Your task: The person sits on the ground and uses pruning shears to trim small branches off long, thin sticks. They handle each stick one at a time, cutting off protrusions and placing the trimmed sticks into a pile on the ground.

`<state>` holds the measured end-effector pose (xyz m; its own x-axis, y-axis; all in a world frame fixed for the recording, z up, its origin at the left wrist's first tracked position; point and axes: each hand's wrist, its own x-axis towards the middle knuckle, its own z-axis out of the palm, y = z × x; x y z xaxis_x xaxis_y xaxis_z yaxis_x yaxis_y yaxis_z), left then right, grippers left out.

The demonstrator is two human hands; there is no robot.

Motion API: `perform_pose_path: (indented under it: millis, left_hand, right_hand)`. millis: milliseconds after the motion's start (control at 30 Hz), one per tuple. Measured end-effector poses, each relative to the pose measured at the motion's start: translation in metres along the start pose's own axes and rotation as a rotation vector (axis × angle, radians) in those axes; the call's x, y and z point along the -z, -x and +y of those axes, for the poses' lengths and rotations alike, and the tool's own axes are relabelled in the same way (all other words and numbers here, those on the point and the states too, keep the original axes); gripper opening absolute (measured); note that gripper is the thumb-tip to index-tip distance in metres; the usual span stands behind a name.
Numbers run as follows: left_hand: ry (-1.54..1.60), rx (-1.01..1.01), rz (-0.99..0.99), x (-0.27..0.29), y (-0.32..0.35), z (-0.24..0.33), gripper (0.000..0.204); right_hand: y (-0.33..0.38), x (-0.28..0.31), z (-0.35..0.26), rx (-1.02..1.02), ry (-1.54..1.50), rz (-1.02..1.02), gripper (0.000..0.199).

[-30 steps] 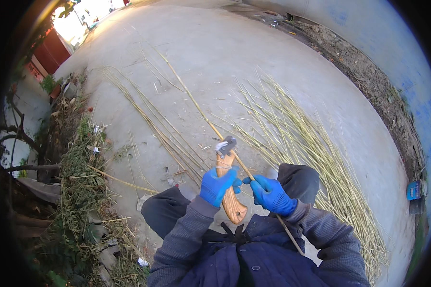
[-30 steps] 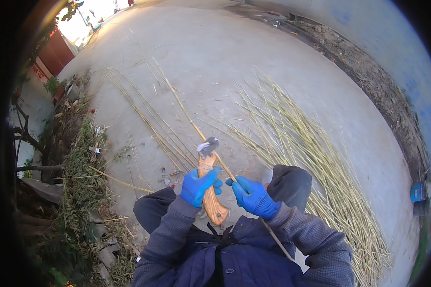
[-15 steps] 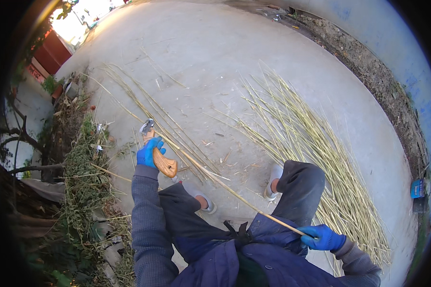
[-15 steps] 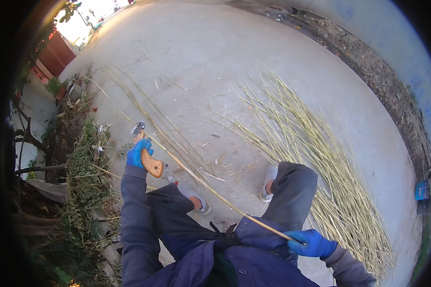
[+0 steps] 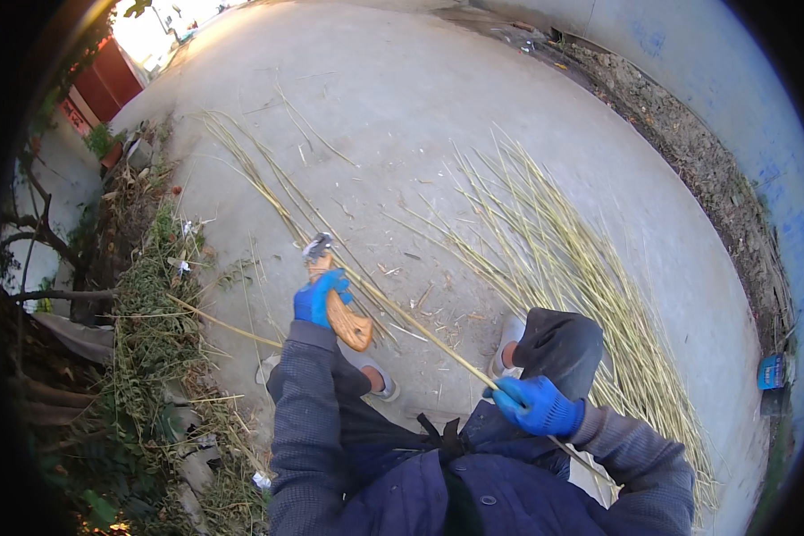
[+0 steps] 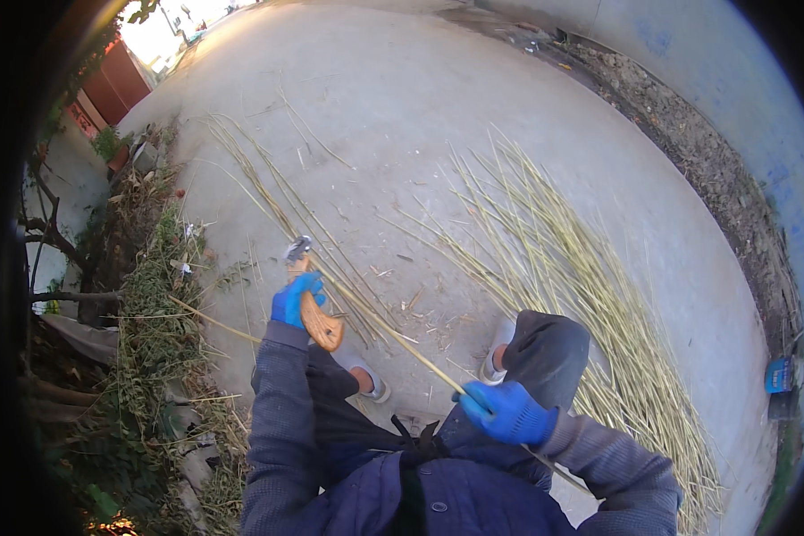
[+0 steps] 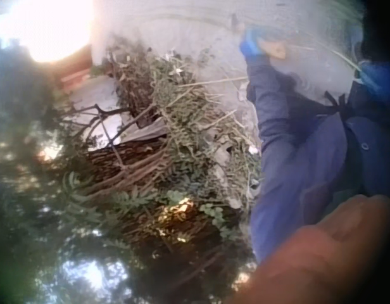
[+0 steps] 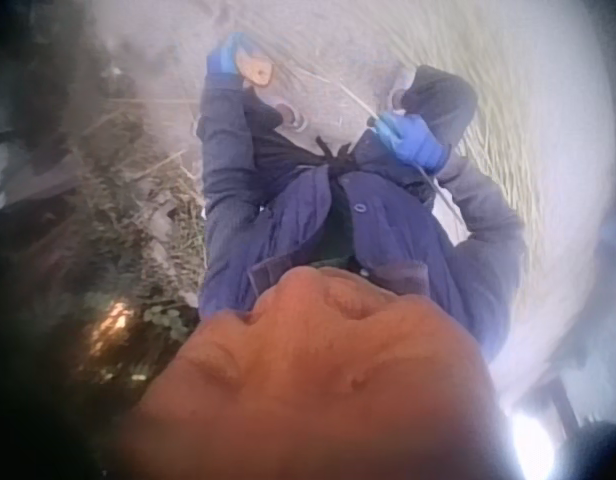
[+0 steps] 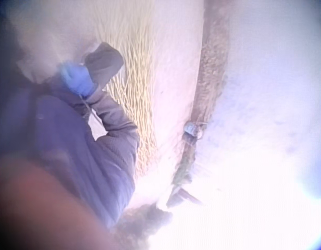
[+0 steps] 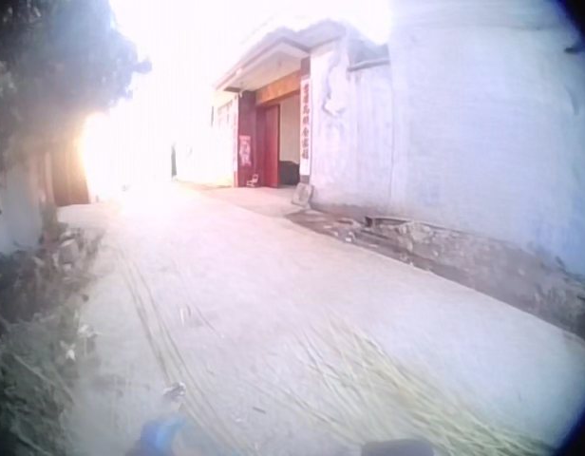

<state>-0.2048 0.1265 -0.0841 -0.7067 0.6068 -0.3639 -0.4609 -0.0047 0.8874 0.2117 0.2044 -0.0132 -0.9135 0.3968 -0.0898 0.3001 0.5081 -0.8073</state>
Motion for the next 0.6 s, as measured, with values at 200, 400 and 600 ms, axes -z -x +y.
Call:
perform_pose_path:
  millis: [200, 400, 600]
  left_hand:
    - [0.017, -0.067, 0.104, 0.068, -0.044, 0.039, 0.040]
    - [0.031, 0.030, -0.072, -0.027, 0.020, -0.005, 0.039]
    - [0.027, 0.150, -0.150, -0.050, 0.040, -0.028, 0.041]
  right_hand:
    - [0.123, 0.049, -0.004, -0.117, 0.086, -0.134, 0.021]
    - [0.045, 0.037, -0.020, -0.279, -0.154, -0.090, 0.032]
    - [0.005, 0.025, -0.006, 0.042, 0.177, 0.096, 0.015]
